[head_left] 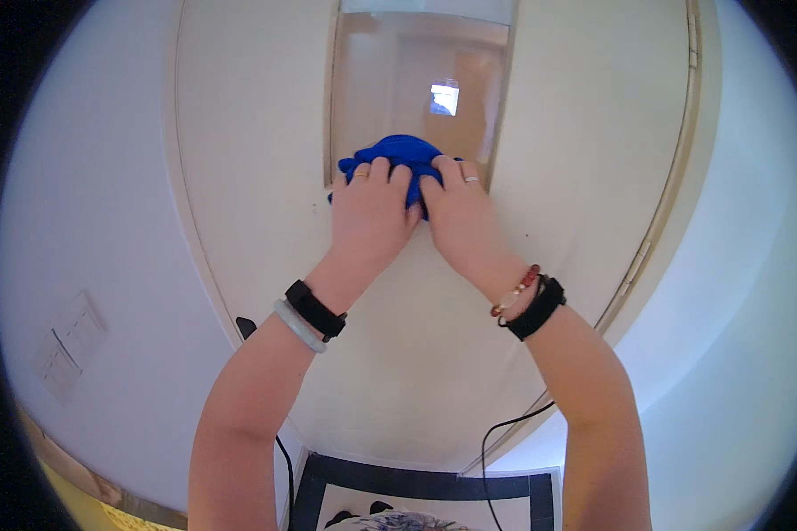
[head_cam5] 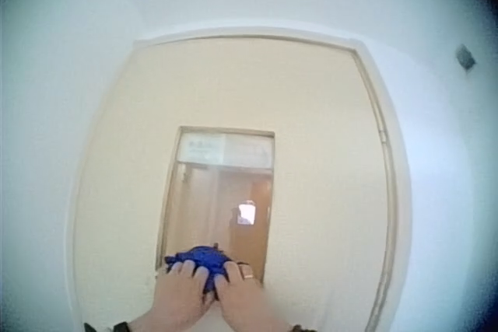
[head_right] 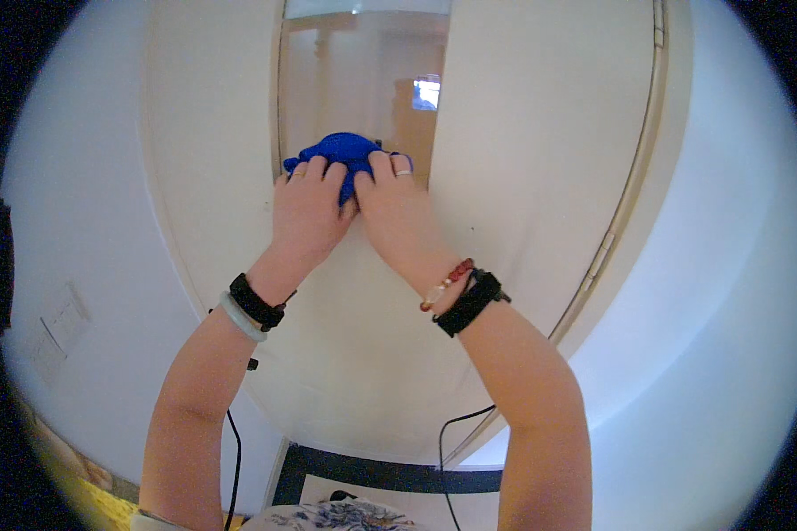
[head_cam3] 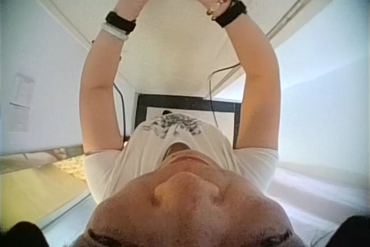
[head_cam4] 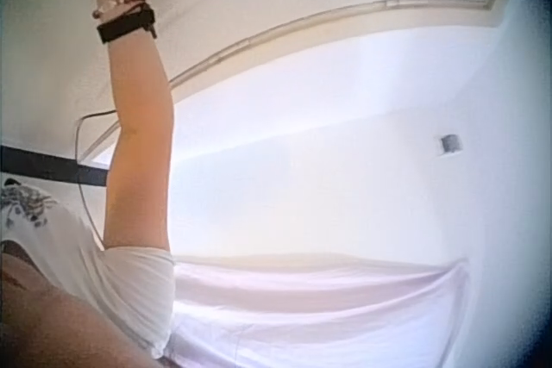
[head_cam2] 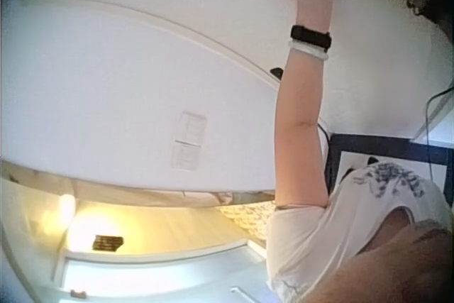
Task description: The person is wiping down a white door and an adjacent light switch with a blue cloth.
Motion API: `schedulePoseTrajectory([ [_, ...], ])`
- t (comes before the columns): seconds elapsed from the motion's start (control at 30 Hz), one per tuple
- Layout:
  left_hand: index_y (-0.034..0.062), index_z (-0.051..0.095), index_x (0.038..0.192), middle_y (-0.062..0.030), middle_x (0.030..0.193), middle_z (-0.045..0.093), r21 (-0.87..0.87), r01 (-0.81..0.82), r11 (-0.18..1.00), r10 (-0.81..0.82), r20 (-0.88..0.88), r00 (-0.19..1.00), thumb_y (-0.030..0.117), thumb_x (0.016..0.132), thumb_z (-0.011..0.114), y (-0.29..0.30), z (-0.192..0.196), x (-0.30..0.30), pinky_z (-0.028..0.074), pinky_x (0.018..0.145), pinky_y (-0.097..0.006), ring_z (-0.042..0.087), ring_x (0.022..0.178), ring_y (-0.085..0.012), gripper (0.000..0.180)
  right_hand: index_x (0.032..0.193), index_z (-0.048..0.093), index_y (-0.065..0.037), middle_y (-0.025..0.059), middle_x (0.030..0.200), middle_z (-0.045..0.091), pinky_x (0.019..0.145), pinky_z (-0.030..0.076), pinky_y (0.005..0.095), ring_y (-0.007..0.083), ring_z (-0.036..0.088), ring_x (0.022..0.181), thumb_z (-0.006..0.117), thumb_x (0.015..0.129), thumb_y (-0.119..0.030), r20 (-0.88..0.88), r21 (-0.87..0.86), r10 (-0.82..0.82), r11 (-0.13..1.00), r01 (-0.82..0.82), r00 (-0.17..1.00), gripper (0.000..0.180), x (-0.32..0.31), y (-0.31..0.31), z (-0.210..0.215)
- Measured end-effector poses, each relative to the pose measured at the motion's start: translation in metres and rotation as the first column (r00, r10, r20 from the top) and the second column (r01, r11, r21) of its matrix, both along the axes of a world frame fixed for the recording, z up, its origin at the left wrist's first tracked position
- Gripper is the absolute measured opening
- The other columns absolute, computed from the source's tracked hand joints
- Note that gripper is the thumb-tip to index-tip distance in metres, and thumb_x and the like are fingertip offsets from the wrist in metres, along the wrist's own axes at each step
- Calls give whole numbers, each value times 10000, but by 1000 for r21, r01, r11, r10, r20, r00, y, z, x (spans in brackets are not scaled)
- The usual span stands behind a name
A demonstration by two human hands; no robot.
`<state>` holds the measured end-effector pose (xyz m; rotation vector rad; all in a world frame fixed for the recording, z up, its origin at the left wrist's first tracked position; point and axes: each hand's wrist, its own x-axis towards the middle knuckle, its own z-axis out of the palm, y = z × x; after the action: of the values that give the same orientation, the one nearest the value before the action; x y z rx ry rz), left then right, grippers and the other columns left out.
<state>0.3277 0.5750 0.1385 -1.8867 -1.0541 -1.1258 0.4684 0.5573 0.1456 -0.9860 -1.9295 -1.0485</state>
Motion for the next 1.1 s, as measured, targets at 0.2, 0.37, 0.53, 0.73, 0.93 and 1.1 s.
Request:
schedulePoseTrajectory([
  [0.2,42,516,1052,-162,1045,504,17,191,982,-191,131,973,146,744,639,4,3,31,419,821,-449,507,1005,-342,347,973,551,27,174,1107,489,827,489,382,316,476,1087,538,767,-33,-122,-24,53,998,-57,991,216,26,-17,9],
  [0.37,10,338,1326,-264,1355,291,125,541,832,-554,230,800,47,799,568,4,14,40,278,999,-550,362,1202,-449,576,1115,531,33,198,1257,428,977,383,419,321,422,1168,530,786,-89,-87,239,13,971,8,996,351,24,-31,35],
  [0.53,12,231,1394,-306,1395,206,88,419,903,-429,170,887,71,791,587,44,-15,27,147,1056,-590,195,1300,-487,702,1267,431,25,202,1442,246,1080,255,468,347,273,1319,496,817,-97,33,107,-153,983,149,988,470,2,-4,10],
  [0.73,-38,268,1346,-363,1326,247,46,341,939,-344,112,932,98,751,631,47,-16,18,202,1035,-587,261,1246,-509,710,1243,465,6,195,1430,272,1068,263,475,336,299,1305,539,794,-104,-7,60,-210,976,210,978,468,-7,0,6],
  [0.93,-6,334,1334,-310,1331,291,-15,371,929,-369,51,928,143,752,666,47,5,5,205,1030,-601,275,1261,-478,686,1221,505,-32,163,1415,319,1068,239,499,299,312,1301,571,775,-144,-47,88,-255,962,258,966,465,-11,3,15],
  [1.1,14,334,1346,-292,1337,305,147,370,918,-384,82,920,152,753,660,43,19,-2,209,1028,-604,293,1257,-469,691,1246,516,-96,126,1411,343,1047,216,567,279,268,1328,603,779,-209,-3,188,-301,936,296,954,488,-14,-6,32],
])
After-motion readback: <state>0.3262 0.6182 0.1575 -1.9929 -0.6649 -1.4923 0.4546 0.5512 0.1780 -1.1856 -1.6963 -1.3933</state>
